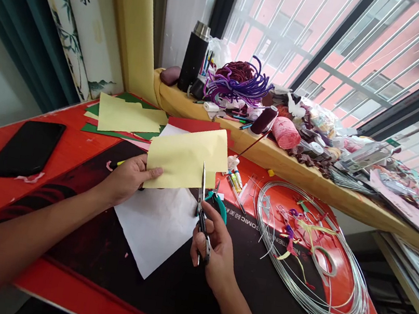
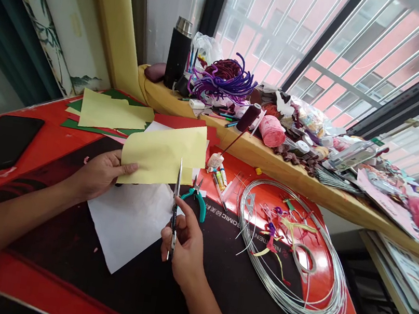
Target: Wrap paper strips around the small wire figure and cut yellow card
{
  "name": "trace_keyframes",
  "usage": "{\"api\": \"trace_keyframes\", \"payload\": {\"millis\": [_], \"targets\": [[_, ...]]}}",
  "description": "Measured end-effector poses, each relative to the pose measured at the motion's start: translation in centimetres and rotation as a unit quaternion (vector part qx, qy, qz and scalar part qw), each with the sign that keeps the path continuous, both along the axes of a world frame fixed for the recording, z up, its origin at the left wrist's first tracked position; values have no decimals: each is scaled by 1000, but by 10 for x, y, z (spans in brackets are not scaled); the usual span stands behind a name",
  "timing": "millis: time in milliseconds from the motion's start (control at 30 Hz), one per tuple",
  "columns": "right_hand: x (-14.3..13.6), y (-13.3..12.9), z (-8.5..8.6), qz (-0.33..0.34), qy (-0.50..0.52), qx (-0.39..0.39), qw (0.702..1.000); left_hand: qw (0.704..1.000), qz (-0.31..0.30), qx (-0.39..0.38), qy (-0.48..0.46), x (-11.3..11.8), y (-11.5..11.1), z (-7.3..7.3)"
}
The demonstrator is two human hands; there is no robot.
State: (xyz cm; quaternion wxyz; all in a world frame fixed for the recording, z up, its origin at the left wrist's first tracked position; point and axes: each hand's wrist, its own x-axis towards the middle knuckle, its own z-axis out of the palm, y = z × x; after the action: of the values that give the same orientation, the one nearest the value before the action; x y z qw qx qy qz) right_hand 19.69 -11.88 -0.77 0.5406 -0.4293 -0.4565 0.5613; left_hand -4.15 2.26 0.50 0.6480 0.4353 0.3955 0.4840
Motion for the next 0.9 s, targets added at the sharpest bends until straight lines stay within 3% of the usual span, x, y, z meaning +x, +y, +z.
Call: {"api": "trace_keyframes", "payload": {"millis": [900], "targets": [[-3,2,-1,-12,17,-4,1000,1000,-12,8,-2,-1,2,-7]]}}
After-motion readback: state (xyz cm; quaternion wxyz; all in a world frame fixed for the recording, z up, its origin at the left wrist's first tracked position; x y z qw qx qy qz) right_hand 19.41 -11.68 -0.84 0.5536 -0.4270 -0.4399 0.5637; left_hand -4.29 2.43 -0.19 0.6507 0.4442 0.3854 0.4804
